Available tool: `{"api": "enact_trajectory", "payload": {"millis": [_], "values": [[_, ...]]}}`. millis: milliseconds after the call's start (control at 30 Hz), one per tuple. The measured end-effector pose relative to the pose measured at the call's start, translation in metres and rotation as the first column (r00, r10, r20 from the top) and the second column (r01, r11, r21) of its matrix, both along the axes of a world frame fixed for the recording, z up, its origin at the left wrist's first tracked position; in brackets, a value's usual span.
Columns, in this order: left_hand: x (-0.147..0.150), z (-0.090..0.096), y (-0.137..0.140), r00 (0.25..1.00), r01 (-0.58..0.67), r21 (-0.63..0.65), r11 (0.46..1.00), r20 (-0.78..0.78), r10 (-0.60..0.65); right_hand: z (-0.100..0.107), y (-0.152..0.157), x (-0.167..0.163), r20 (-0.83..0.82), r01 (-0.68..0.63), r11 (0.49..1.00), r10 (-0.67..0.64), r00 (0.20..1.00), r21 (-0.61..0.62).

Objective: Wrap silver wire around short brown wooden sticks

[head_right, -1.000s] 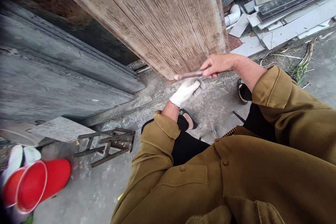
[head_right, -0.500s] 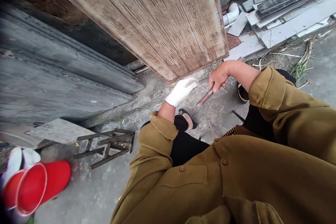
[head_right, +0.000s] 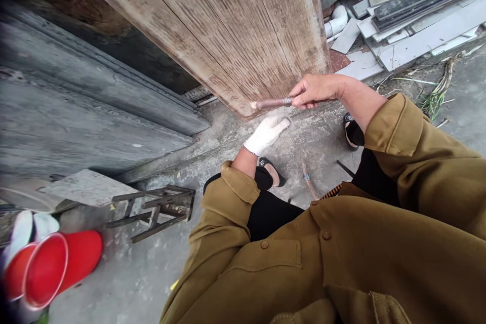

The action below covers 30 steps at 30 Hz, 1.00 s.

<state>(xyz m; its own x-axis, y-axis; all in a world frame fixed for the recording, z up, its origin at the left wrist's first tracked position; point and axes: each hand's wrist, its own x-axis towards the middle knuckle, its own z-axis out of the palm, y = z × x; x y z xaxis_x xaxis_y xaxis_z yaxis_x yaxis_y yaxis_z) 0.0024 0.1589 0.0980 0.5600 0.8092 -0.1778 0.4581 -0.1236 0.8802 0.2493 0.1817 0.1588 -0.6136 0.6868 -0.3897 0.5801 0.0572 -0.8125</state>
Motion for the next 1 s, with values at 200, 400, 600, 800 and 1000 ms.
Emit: {"api": "enact_trajectory", "payload": {"millis": [200,400,600,800,1000], "values": [[0.004,0.0,-0.003,0.971,0.202,0.122,0.972,-0.15,-0.183,-0.015,0.004,-0.016,0.368,0.065,0.983,-0.126,0.921,0.174],[-0.008,-0.002,0.007,0.937,0.3,0.118,0.947,-0.223,-0.269,-0.024,0.0,-0.022,0.299,-0.361,0.896,0.43,0.852,-0.26],[-0.012,-0.012,0.012,0.951,0.296,0.023,0.955,0.088,-0.297,-0.004,0.003,-0.008,0.163,-0.339,0.914,0.378,0.912,-0.222],[0.0,-0.026,-0.001,0.933,0.254,-0.239,0.937,0.316,-0.173,-0.006,0.004,-0.001,0.107,-0.188,0.977,0.198,0.974,-0.097],[0.007,-0.035,-0.007,0.904,0.311,-0.242,0.919,0.373,-0.208,-0.009,0.0,-0.002,0.108,-0.069,0.998,0.07,0.992,-0.011]]}}
